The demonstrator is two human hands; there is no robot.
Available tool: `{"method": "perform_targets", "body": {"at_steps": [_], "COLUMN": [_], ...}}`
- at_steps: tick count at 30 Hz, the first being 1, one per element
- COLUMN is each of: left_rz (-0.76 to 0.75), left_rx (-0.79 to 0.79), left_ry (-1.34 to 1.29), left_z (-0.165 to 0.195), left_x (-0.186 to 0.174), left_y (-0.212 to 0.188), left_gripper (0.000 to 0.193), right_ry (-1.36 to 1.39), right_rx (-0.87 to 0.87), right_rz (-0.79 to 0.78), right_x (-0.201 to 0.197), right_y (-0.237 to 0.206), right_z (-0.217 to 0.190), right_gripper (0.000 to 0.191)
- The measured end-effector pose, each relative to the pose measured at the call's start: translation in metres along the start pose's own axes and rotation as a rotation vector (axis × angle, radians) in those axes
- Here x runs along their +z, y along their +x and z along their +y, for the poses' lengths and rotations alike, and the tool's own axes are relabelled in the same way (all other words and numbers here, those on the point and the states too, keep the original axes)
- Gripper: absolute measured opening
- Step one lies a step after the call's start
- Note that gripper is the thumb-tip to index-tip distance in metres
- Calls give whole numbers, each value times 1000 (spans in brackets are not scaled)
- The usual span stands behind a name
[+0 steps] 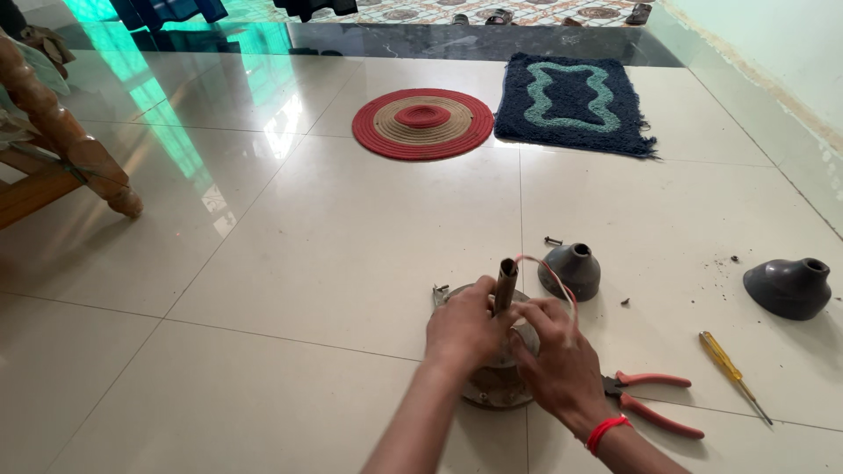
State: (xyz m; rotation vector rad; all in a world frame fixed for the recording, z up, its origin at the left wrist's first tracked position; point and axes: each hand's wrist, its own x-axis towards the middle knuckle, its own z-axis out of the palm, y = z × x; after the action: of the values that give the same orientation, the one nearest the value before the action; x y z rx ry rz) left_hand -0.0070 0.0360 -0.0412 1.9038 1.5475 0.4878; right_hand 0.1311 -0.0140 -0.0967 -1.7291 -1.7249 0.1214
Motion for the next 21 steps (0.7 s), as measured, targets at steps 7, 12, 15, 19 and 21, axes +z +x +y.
{"method": "perform_targets", "body": {"at_steps": [7, 12, 15, 19, 21], "left_rz": [43, 119, 176, 230, 211], "left_rx": [37, 83, 141, 225, 200], "left_ry": [-79, -49, -16, -24, -31], "left_z": [-30, -27, -26, -29, -31], "left_x": [5, 9, 11, 17, 19], "left_y": [-1, -4, -3, -5, -7], "left_gripper": [26, 18, 17, 18, 17], "right_ry": [69, 81, 75, 89, 116], "right_rx": [85, 66, 101, 111, 104], "right_rz": [-89, -113, -138, -139, -129], "right_x": [-4, -5, -3, -1, -2], "right_y": [4, 5, 7, 7, 6], "right_z": [-2, -2, -1, -1, 0], "right_gripper": [40, 35, 41, 36, 36]}}
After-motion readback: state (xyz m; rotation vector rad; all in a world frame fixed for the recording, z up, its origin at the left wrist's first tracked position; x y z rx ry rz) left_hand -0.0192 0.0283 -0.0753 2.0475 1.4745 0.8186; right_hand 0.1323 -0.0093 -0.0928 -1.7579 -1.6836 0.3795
